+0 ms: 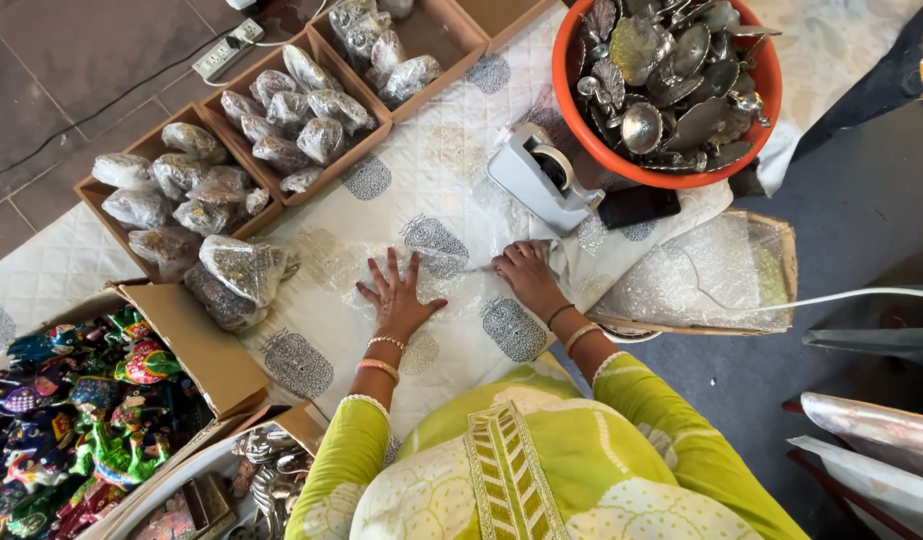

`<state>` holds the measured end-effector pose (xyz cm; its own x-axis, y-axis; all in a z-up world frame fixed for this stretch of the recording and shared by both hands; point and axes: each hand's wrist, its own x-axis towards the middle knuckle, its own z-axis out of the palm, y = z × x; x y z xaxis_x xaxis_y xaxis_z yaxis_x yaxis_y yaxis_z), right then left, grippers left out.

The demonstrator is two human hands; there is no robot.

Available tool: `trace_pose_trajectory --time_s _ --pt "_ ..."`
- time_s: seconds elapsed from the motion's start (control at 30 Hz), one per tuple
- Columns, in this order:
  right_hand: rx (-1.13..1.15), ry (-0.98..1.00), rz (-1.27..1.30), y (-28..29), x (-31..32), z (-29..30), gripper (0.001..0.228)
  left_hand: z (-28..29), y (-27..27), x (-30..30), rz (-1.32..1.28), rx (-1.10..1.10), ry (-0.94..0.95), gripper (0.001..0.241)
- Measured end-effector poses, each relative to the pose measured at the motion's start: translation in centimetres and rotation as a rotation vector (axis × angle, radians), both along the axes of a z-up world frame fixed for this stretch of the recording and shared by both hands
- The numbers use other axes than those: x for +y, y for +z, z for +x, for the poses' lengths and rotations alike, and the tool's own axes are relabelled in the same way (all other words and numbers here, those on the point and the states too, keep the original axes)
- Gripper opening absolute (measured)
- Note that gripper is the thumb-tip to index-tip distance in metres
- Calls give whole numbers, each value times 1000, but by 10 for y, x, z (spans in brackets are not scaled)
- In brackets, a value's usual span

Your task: The person wraps decorative metal figurines and ornaments in clear plastic wrap, wiping some items with a cloth first, and places the wrapped items into compartmented cardboard boxes on the table. They continue wrapping and packing items one at a time throughout the episode.

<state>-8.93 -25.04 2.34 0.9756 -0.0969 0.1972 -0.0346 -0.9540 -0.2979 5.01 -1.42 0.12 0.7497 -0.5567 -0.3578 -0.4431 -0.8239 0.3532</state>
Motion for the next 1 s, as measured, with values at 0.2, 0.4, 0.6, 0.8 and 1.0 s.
trace_pose_trajectory --time_s 0.2,0.4,0.6,0.8,1.0 --pt "-6 -115 166 -23 -23 -3 20 2 -3 6 -76 -61 16 119" --pt "-175 -130 -11 34 -14 51 31 -3 -4 12 -225 -61 58 95" --pt "268 321 353 -28 46 81 32 -26 -5 23 -591 -282 563 72" --pt "318 253 444 -9 58 109 104 -49 -46 12 -897 340 987 89" --pt "414 218 365 -20 52 115 112 -48 -50 -2 -1050 661 1049 81"
